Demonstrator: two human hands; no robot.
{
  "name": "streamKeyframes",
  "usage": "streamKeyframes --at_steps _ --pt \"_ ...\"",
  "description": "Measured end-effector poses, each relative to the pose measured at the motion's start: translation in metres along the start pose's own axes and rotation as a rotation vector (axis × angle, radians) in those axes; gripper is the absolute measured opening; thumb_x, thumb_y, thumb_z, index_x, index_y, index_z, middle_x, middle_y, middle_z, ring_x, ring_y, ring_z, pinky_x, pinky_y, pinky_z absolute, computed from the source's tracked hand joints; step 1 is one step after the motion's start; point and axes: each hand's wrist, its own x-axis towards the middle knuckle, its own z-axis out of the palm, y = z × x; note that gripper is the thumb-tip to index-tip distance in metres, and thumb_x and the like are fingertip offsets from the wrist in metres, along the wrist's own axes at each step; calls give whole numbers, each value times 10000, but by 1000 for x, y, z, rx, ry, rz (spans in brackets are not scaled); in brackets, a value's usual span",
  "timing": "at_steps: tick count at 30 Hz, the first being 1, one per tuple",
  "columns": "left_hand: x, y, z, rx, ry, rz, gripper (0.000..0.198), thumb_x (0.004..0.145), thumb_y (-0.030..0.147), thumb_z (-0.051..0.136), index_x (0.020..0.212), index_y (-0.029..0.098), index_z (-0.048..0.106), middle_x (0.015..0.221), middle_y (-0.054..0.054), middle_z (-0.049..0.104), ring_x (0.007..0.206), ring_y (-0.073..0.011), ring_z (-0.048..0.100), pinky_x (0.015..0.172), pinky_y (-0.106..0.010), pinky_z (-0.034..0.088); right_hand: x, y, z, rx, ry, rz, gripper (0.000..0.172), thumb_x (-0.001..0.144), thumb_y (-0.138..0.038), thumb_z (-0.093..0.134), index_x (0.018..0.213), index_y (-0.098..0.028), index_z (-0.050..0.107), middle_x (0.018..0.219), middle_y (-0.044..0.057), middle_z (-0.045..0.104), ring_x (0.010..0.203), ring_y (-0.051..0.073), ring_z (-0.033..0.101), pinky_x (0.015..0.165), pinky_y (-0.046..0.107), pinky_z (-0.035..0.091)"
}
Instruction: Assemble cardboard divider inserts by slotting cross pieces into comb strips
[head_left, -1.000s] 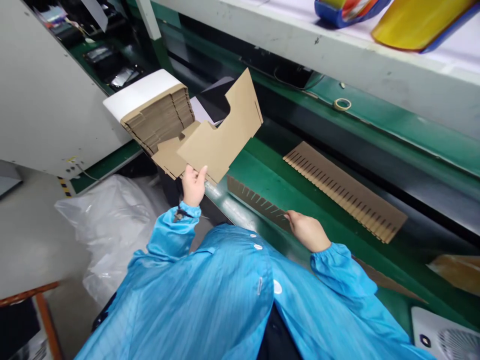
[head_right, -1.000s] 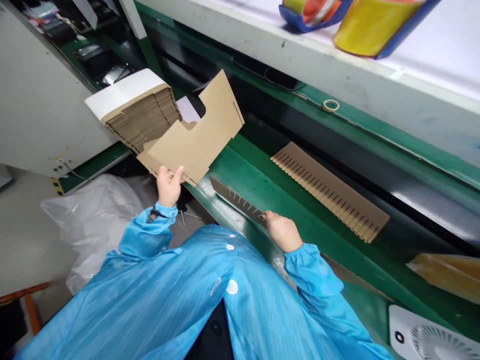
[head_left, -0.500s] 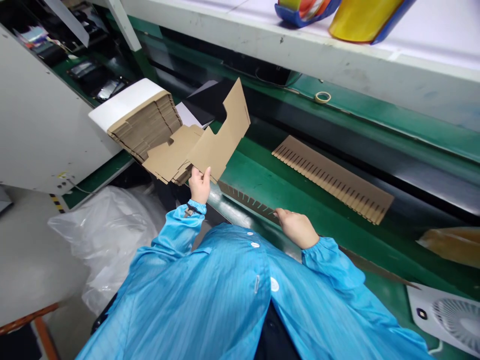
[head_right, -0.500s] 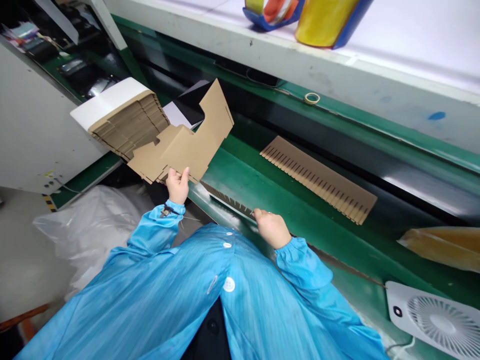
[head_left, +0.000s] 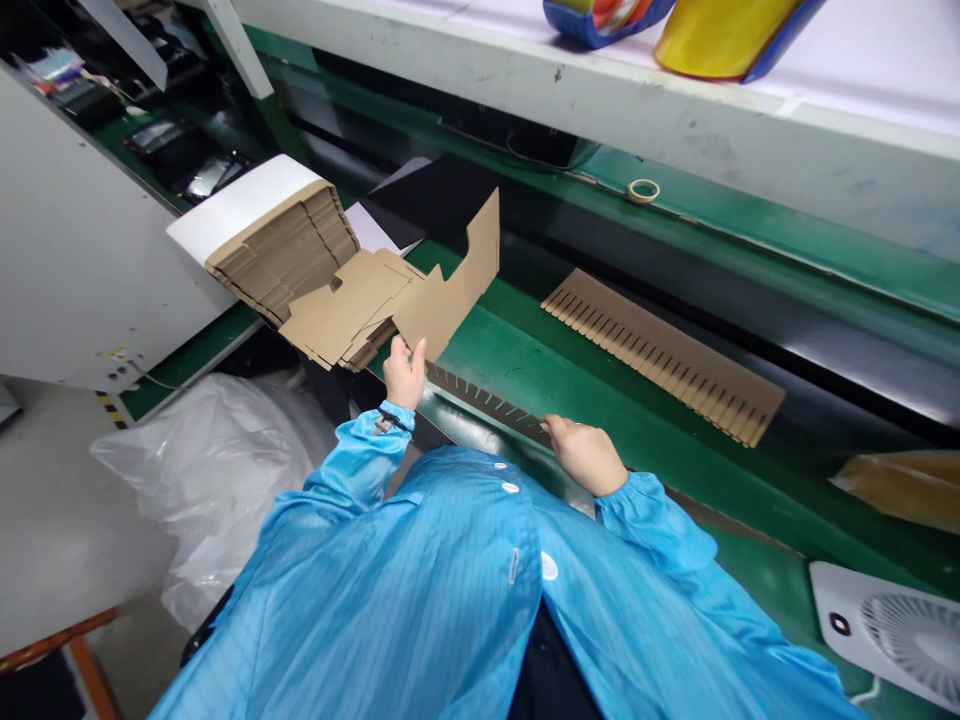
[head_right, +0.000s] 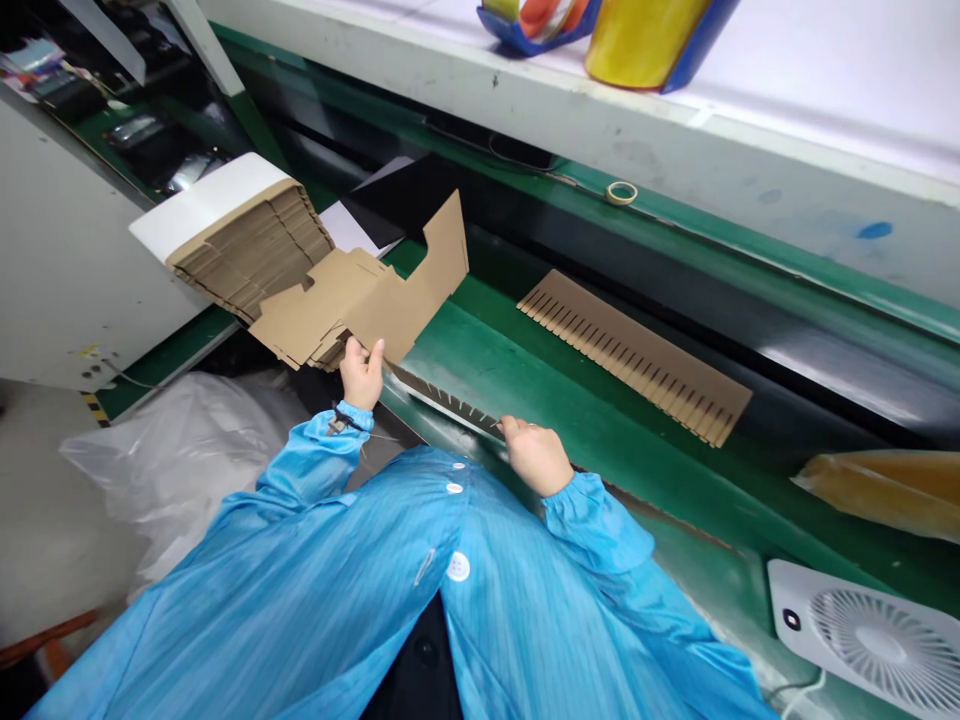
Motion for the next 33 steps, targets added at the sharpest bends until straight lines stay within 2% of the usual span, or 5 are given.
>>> streamKeyframes --at_steps 5,10,16,27,33 --pt "-14 -11 10 -25 21 -12 314 976 526 475 934 221 538 717 -18 633 683 -178 645 673 -272 495 1 -2 5 40 39 29 309 1017 -197 363 1116 -129 648 1059 132 743 857 206 722 581 268 383" --pt "-22 -21 18 -39 13 -4 450 1005 590 321 1009 212 565 917 -86 692 908 -213 681 856 -329 528 0 -7 9 51 16 70 311 1028 -210 362 1136 -132 643 1050 118 749 854 208 720 564 261 348" --pt "-24 -28 21 -84 -12 71 574 992 629 316 1190 190 628 1332 -158 602 1361 -246 486 1159 -375 378 1 -8 13 72 13 96 326 1036 -209 352 1168 -129 640 1069 128 743 892 220 722 578 261 363" --pt "-33 -44 26 -65 -56 110 551 1016 561 331 1314 204 625 1397 -116 583 1367 -219 496 1184 -342 376 5 -19 9 65 -42 60 327 1019 -167 339 1155 -123 632 1051 151 727 910 232 715 607 267 426" --pt "-35 -51 21 -42 -155 80 535 996 563 371 1212 173 668 1304 -157 629 1306 -252 547 1139 -377 419 5 -17 12 64 -38 74 323 1019 -154 353 1182 -107 627 1047 165 724 913 224 711 594 240 390"
